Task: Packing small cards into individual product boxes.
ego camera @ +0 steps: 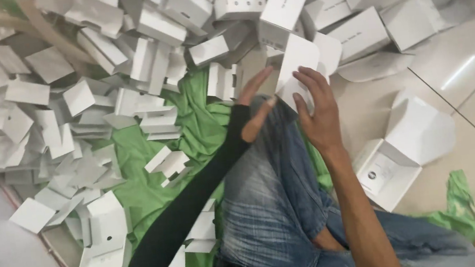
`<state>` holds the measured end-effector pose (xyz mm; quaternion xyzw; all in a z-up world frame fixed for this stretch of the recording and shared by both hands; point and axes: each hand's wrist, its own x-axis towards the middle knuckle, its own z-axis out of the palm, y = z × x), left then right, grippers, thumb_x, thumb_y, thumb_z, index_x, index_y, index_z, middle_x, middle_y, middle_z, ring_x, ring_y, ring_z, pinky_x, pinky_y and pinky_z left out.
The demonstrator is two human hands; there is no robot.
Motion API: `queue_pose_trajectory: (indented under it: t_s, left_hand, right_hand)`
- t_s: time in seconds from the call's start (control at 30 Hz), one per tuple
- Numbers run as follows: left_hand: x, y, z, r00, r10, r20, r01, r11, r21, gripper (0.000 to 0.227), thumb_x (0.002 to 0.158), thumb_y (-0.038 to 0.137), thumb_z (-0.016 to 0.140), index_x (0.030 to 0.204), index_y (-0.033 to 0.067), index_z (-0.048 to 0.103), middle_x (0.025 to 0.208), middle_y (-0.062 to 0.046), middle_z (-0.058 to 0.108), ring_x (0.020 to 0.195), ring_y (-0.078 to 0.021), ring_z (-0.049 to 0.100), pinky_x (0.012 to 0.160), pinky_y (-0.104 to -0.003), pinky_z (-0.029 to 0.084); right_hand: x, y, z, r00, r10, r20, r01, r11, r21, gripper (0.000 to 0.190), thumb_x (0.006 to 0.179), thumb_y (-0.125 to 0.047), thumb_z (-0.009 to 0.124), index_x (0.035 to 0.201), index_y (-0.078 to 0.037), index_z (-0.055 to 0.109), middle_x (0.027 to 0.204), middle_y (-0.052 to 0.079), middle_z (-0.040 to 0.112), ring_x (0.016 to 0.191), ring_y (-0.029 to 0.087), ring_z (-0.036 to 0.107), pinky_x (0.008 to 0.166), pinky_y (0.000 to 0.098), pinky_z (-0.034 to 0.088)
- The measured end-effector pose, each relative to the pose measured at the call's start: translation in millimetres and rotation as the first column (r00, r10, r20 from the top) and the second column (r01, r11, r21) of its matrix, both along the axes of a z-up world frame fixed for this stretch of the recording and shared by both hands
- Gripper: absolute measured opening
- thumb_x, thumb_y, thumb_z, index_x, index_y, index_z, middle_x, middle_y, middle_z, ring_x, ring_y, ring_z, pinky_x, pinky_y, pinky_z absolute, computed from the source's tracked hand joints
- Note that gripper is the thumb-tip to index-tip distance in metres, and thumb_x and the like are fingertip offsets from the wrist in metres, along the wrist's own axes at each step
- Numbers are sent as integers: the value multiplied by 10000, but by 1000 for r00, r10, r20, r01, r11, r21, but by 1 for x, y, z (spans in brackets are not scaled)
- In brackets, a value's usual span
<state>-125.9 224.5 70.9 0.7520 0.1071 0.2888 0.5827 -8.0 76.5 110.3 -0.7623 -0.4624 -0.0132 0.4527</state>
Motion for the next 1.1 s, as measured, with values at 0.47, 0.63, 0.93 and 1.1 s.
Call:
queue_pose_trajectory:
  t_s: [0.47, 0.63, 0.93, 1.1]
  left_hand:
    - [-26, 75, -294, 905, 320, -281, -356, 206, -912, 849, 867, 150, 700, 1595, 110, 266, 1601, -111, 383, 1383, -244, 463, 1095, -401, 376]
    - [-23, 73, -244, 931, 301, -208, -281, 224, -933, 792, 893, 159, 675, 1609, 21, 367, 1603, -230, 426, 1336, -346, 504, 1068, -386, 419]
    - [-34, 37, -45, 849, 469, 241, -287, 794, -536, 464, 1035, 56, 723, 1439, -63, 529, 1328, -180, 621, 1195, -231, 625, 1032, -362, 519]
    - [11, -26, 65, 981, -133, -139, 131, 991, -19, 657, 868, 186, 812, 1469, 108, 558, 965, -80, 706, 856, -165, 652, 774, -317, 559]
  right_hand:
    - [37, 243, -216, 951, 293, 102, -185, 799, -572, 529, 799, -122, 686, 1309, -3, 610, 1257, 236, 645, 1176, 412, 590, 927, 534, 481]
    - [7, 231, -107, 934, 343, 97, -241, 809, -537, 536, 807, -95, 697, 1337, -67, 621, 1348, 151, 635, 1204, 370, 594, 1004, 537, 446]
    - [11, 64, 32, 988, 144, 62, -150, 983, 101, 235, 878, -116, 798, 1102, -103, 726, 1199, 75, 733, 1197, 245, 663, 1072, 425, 516]
    - [30, -107, 25, 922, -157, -355, 186, 981, 49, 195, 831, -62, 812, 1022, -87, 777, 1034, 69, 783, 996, 185, 740, 961, 368, 601]
